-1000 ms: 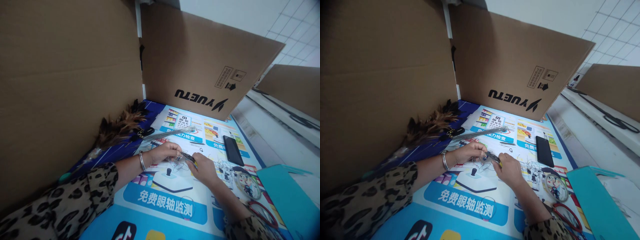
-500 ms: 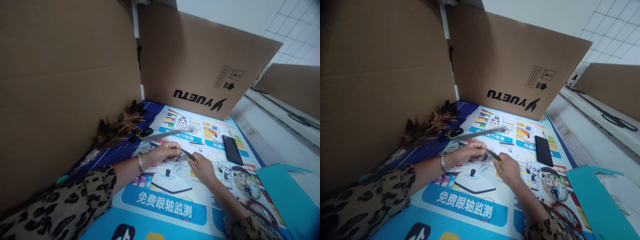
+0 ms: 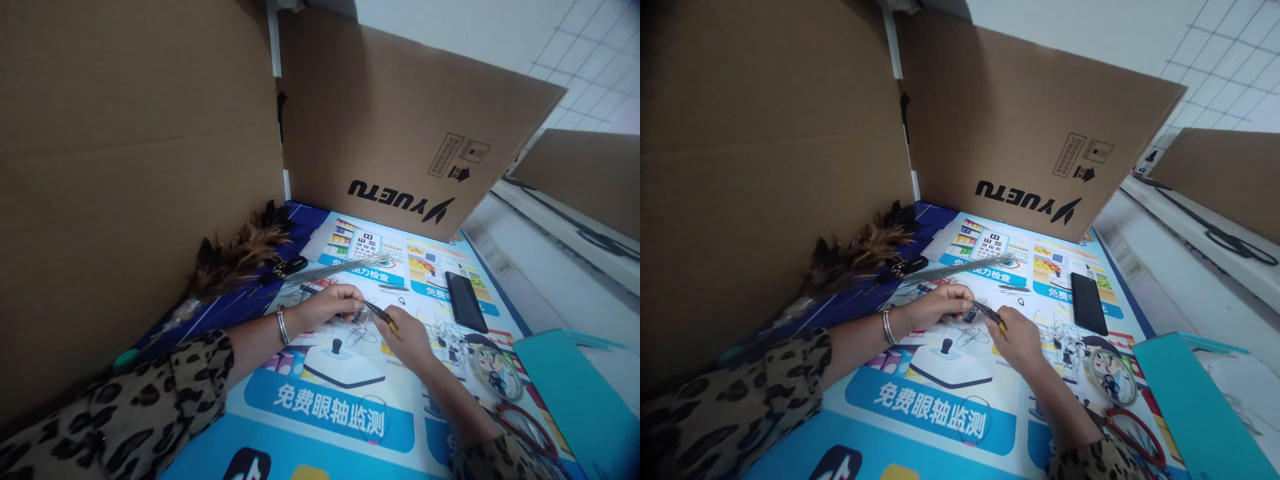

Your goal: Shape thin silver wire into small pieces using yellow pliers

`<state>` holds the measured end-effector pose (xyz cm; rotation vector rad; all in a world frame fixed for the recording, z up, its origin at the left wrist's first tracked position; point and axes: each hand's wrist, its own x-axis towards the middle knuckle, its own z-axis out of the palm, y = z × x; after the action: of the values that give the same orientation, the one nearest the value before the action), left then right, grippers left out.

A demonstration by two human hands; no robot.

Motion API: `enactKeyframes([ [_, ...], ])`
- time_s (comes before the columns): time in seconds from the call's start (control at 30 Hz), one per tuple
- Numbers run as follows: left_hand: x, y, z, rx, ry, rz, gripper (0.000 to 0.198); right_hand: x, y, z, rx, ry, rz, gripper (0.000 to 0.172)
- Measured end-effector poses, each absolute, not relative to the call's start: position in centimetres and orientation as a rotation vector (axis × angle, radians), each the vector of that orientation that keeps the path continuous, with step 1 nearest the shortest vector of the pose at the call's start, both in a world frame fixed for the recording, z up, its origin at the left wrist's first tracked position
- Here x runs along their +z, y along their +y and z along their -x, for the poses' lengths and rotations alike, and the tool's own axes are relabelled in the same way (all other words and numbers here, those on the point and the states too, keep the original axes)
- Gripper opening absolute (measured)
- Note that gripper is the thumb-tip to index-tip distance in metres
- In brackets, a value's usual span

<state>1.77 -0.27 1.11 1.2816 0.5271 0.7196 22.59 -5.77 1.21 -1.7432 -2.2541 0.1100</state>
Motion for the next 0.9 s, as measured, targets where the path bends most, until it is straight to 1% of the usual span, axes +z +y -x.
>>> enactKeyframes([
  [0.23,1.03,-0.27,-1.67,0.657,0.568,-1.294,0.019,1.05,-5.67,-22.75,0.109,-2.320,1.648,0.029],
  [0.6,0.51,-0.03,-1.50,0.664,0.589,-1.345,0.019,1.43,-6.10,-22.23,-0.083,-2.364,1.762,0.030],
  [0.9,0.30,0.02,-1.65,0.678,0.592,-1.319,0.018,1.13,-6.17,-22.15,-0.094,-2.345,1.782,0.031],
])
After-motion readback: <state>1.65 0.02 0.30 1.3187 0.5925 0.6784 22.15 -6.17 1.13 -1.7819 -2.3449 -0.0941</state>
